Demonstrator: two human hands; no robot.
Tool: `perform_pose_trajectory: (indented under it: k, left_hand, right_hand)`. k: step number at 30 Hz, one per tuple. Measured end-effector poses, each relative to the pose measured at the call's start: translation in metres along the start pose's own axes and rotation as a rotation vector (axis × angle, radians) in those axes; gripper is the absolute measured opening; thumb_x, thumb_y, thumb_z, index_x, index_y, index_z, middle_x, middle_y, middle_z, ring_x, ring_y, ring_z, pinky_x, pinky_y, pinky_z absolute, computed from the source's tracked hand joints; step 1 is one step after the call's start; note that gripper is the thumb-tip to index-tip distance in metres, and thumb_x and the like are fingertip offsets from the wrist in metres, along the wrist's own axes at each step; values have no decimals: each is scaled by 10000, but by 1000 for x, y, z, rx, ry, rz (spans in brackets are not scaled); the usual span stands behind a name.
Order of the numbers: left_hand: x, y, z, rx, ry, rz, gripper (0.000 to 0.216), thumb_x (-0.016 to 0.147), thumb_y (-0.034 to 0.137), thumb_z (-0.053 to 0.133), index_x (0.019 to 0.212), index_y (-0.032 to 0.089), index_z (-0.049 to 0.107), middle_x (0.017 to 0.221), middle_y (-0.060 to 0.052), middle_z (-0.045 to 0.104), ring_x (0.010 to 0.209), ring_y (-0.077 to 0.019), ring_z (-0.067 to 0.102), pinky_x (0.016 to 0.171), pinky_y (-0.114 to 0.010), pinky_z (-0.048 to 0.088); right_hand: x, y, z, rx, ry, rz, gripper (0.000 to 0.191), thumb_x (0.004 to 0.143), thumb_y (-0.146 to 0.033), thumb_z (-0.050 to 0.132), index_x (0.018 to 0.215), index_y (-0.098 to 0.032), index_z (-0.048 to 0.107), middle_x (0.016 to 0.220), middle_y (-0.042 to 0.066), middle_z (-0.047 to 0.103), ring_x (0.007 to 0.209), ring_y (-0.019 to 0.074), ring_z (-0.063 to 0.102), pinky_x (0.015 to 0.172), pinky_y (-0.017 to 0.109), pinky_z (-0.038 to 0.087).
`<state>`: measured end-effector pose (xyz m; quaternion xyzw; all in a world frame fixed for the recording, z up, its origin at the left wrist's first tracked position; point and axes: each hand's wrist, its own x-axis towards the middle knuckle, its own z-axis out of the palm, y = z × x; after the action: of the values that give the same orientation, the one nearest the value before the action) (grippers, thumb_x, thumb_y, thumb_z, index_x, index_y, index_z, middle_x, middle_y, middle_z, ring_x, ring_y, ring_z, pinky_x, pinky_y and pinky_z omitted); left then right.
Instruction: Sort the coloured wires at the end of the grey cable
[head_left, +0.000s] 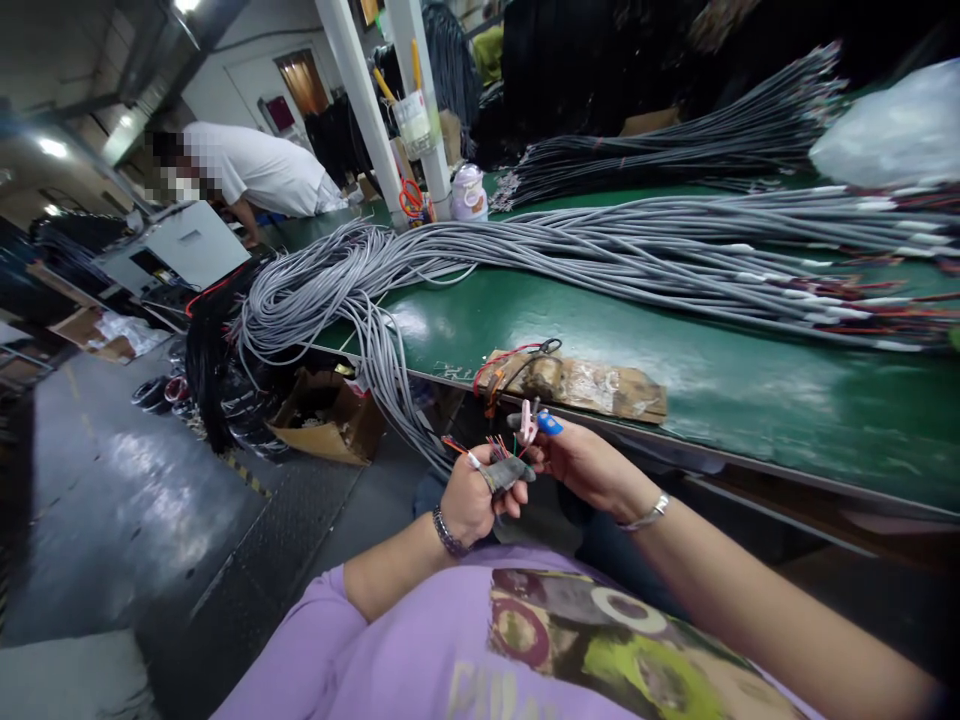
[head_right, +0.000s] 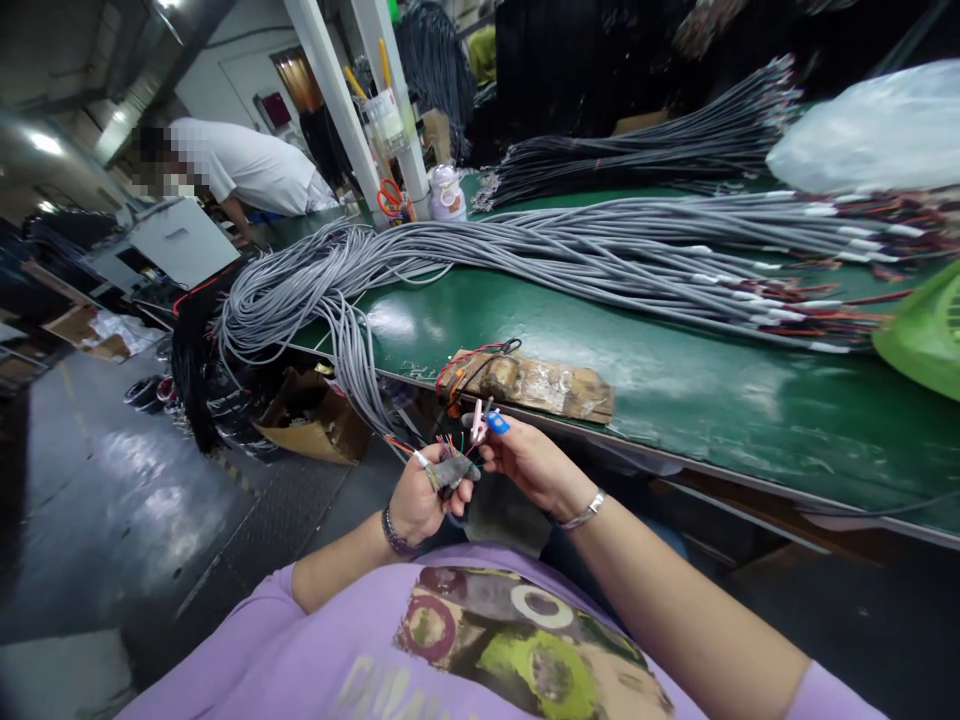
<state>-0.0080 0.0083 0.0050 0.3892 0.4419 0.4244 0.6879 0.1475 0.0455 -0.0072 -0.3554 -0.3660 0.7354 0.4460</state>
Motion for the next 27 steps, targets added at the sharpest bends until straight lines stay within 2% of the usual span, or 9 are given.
perform_pose_trajectory:
  k: [3, 5, 9, 11, 18, 23, 27]
  left_hand:
    - [3, 4, 2, 7, -21, -35, 394, 613, 490, 732, 679, 126, 596, 490, -5, 580, 331, -64, 473, 314, -177, 200]
    - [5, 4, 2, 8, -33, -47, 389, 602, 480, 736, 671, 123, 600, 482, -7, 577, 326, -68, 471, 311, -179, 198]
    - [10, 2, 0, -9, -56, -58, 377, 592, 466, 743, 669, 125, 603, 477, -6, 578, 314, -67, 460, 309, -180, 222]
    - [13, 0, 0, -7, -52, -60, 383, 597, 478, 739, 673, 128, 602, 477, -2, 577, 313, -63, 452, 309, -179, 223]
    - [17, -4, 0, 22, -58, -82, 397, 594, 482, 747, 680, 121, 606, 485, -4, 575, 317, -62, 450, 306, -180, 199]
    - [9, -9, -2, -3, -51, -37, 377, 624, 468, 745, 688, 132, 587, 486, -4, 586, 308, -69, 453, 303, -182, 214]
    - [-2, -11, 0, 19, -6, 8, 388, 650, 491, 732, 689, 136, 579, 501, -4, 599, 309, -68, 456, 299, -185, 213]
  right_hand:
    - [4, 3, 2, -183, 190, -184, 436, 712, -629, 654, 689, -198, 596, 636, -4, 548, 547, 119, 418, 542, 269, 358]
    - [7, 7, 1, -193, 231, -201, 486, 740, -689, 573, 682, -207, 597, 635, 2, 558, 553, 130, 437, 552, 277, 368]
    - [15, 10, 1, 51, 113, -42, 527, 699, -730, 581, 741, -206, 618, 655, 23, 595, 573, 155, 512, 570, 297, 436]
    - [18, 8, 3, 115, 106, -8, 518, 680, -712, 620, 765, -202, 625, 675, 40, 621, 614, 179, 560, 583, 309, 464]
    - [22, 10, 7, 164, 144, -34, 494, 685, -690, 636, 739, -200, 611, 699, 62, 653, 647, 204, 600, 594, 324, 494]
    - [14, 10, 5, 202, 108, 46, 498, 754, -699, 543, 777, -208, 627, 722, 50, 650, 600, 169, 571, 571, 296, 478]
    - [8, 4, 5, 261, 53, 81, 414, 780, -618, 580, 817, -215, 667, 755, 37, 654, 601, 146, 553, 553, 263, 465]
